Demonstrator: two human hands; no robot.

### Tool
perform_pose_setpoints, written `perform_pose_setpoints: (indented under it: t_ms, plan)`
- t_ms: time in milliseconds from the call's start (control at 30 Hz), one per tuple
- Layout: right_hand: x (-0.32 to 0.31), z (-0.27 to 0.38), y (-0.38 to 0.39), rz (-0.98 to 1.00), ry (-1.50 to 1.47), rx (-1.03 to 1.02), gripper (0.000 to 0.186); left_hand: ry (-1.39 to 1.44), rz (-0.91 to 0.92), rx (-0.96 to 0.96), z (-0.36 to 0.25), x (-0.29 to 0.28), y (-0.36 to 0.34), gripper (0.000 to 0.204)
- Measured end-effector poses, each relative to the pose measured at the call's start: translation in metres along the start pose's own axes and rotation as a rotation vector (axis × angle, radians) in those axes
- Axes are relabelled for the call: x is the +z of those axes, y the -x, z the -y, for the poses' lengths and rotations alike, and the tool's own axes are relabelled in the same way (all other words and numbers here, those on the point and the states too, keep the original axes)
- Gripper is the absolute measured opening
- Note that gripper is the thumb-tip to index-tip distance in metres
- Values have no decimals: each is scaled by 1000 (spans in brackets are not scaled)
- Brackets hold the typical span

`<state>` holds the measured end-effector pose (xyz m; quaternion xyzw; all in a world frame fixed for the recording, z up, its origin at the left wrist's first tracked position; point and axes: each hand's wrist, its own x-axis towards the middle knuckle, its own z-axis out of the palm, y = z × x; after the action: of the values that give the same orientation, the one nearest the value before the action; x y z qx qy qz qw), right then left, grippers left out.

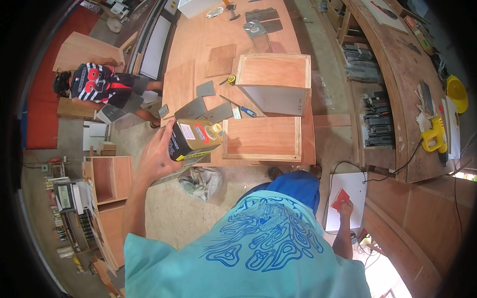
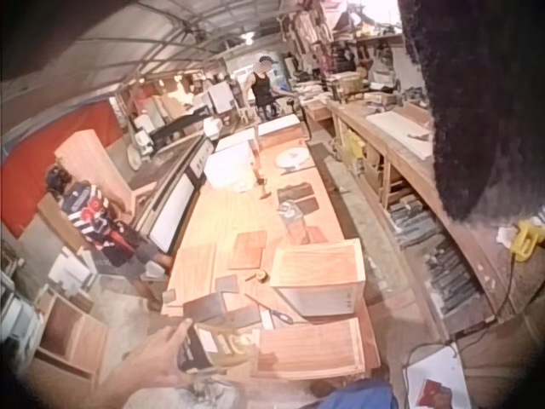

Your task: The person sands a small wooden cabinet with sandpaper and then applies a liquid finish using a red cloth. The person handles the cabinet, sandpaper, and a container of finish while working at a cluttered workbench.

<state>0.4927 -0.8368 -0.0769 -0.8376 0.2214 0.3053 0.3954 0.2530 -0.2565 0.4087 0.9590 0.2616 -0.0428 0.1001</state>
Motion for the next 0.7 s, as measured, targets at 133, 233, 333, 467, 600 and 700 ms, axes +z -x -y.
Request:
perform_pose_setpoints:
  t_ms: [133, 233, 333, 467, 600, 700]
  plan:
    - [4, 1, -1, -8, -40, -14, 58, -40, -30, 51, -2, -5, 2, 103]
    - [9, -10, -17, 21, -79, 27, 59, -59, -15, 46, -6, -10, 0, 101]
    - [15, -13, -18, -9, -95, 15, 63, -75, 13, 37, -7, -13, -2, 104]
    - [23, -11, -13, -17, -81, 25, 63, -73, 15, 58, -8, -15, -3, 106]
    - [27, -9, -5, 1, -99, -5, 61, -59, 9, 56, -9, -18, -4, 103]
    - [30, -9, -3, -3, -124, 13, 60, -63, 5, 63, -9, -18, -6, 104]
